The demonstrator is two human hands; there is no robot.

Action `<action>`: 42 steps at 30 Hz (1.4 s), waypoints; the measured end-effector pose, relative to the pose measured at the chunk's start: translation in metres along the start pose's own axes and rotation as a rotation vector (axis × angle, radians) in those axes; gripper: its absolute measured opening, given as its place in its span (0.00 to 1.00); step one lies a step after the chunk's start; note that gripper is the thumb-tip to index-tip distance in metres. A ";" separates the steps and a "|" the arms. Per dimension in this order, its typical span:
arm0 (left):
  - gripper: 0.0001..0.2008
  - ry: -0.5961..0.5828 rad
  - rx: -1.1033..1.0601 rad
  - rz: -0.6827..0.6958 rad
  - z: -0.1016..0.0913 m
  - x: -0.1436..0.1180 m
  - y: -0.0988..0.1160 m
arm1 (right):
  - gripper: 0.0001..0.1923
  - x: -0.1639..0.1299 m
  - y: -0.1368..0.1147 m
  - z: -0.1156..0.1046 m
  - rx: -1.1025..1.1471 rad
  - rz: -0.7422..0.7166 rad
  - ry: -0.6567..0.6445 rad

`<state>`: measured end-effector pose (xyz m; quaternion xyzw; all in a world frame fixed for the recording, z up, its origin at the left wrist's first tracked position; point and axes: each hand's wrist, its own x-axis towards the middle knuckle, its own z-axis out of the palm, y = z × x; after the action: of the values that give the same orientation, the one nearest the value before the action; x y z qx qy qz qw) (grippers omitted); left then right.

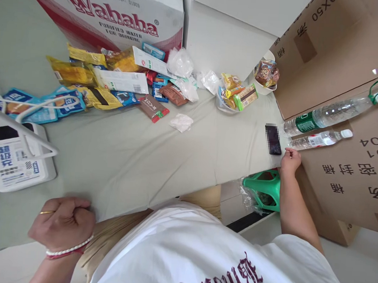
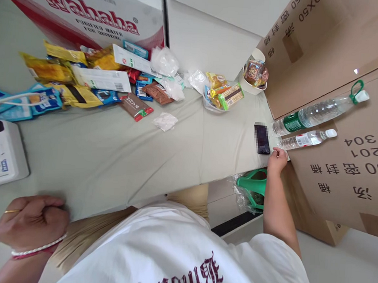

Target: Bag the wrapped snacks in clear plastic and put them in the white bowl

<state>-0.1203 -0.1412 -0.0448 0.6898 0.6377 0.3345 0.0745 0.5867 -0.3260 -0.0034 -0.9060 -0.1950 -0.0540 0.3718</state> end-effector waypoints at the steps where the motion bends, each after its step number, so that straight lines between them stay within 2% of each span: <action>1: 0.06 -0.009 0.004 -0.009 0.000 0.000 0.001 | 0.13 -0.007 0.001 -0.001 -0.060 -0.056 0.044; 4: 0.06 -0.016 0.011 -0.014 0.000 0.000 0.000 | 0.13 -0.026 0.003 -0.001 -0.191 -0.158 0.142; 7: 0.07 0.011 0.009 0.059 0.001 -0.001 -0.003 | 0.14 -0.035 0.007 0.000 -0.268 -0.160 0.172; 11: 0.07 0.038 0.022 0.146 0.003 -0.002 -0.009 | 0.16 -0.038 0.011 0.000 -0.305 -0.194 0.159; 17: 0.07 0.078 0.030 0.257 0.005 -0.002 -0.013 | 0.21 -0.036 0.015 0.005 -0.373 -0.331 0.089; 22: 0.07 0.184 -0.007 0.384 0.009 0.000 -0.016 | 0.23 -0.030 0.017 0.012 -0.426 -0.266 0.076; 29: 0.07 0.141 -0.020 0.347 0.008 -0.002 -0.017 | 0.24 -0.033 0.007 0.008 -0.461 -0.205 0.006; 31: 0.07 0.121 -0.018 0.332 0.007 -0.003 -0.017 | 0.23 -0.033 0.004 0.006 -0.466 -0.191 0.033; 34: 0.08 0.102 -0.017 0.321 0.006 -0.004 -0.015 | 0.25 -0.030 0.003 0.004 -0.450 -0.173 0.149; 37: 0.08 0.095 -0.014 0.312 0.004 -0.005 -0.013 | 0.30 -0.026 0.002 0.006 -0.439 -0.188 0.160; 42: 0.09 0.096 -0.007 0.333 0.002 -0.005 -0.011 | 0.53 -0.020 -0.008 0.020 -0.474 -0.141 -0.065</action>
<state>-0.1275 -0.1431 -0.0542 0.7690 0.5163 0.3769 -0.0100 0.5641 -0.3134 -0.0170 -0.9533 -0.2515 -0.0949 0.1376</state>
